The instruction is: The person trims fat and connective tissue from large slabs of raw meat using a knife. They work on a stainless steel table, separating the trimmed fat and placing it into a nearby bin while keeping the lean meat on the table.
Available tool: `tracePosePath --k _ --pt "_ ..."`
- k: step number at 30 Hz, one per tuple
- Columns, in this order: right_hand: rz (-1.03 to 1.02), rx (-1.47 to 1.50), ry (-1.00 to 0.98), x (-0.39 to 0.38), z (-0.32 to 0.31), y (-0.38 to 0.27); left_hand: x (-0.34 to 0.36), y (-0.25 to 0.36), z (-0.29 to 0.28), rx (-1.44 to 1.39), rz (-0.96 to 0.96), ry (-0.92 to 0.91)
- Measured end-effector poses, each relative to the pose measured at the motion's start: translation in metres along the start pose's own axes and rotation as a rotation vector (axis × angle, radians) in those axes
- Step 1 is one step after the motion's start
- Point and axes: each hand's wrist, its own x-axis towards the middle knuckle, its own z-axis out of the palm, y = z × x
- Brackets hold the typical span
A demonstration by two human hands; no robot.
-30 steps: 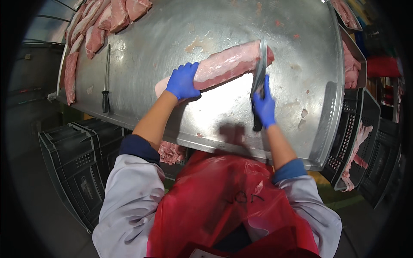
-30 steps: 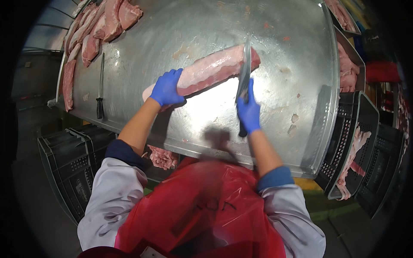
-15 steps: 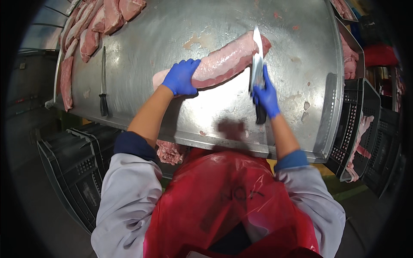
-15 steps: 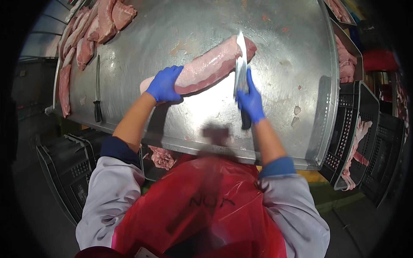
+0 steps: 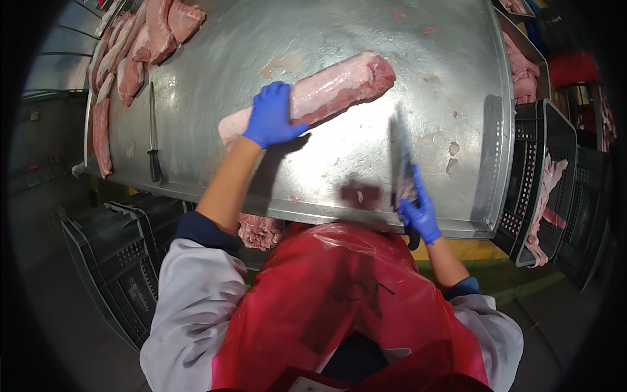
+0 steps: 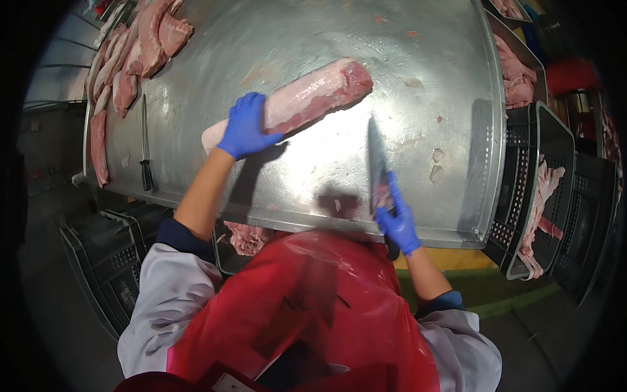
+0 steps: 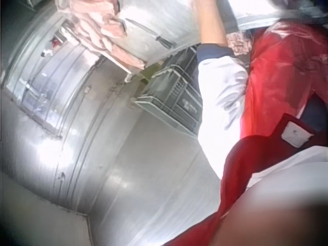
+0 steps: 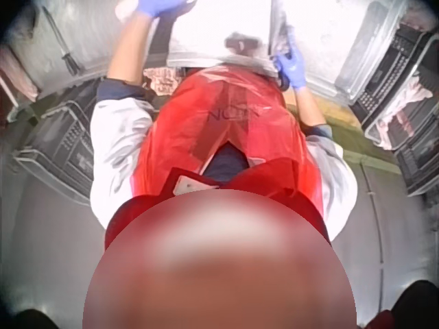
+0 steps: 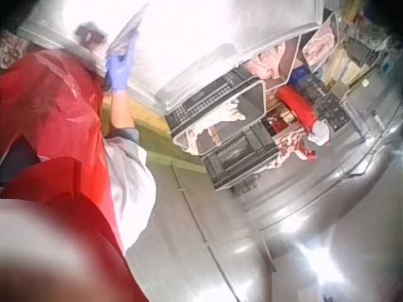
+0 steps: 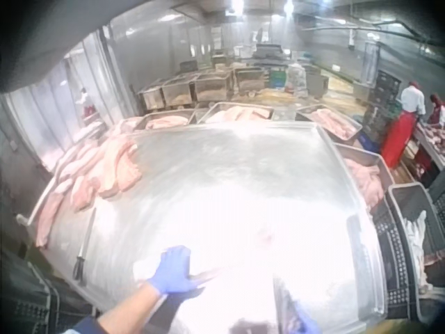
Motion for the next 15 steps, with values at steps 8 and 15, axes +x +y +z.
tracePosePath --k 8,15 --pt "-0.22 0.366 0.203 0.134 -0.022 -0.029 0.137 0.091 0.07 -0.03 -0.264 0.006" --pt "-0.164 -0.08 0.059 0.228 0.044 -0.052 0.138 0.057 0.068 -0.338 -0.4 -0.028"
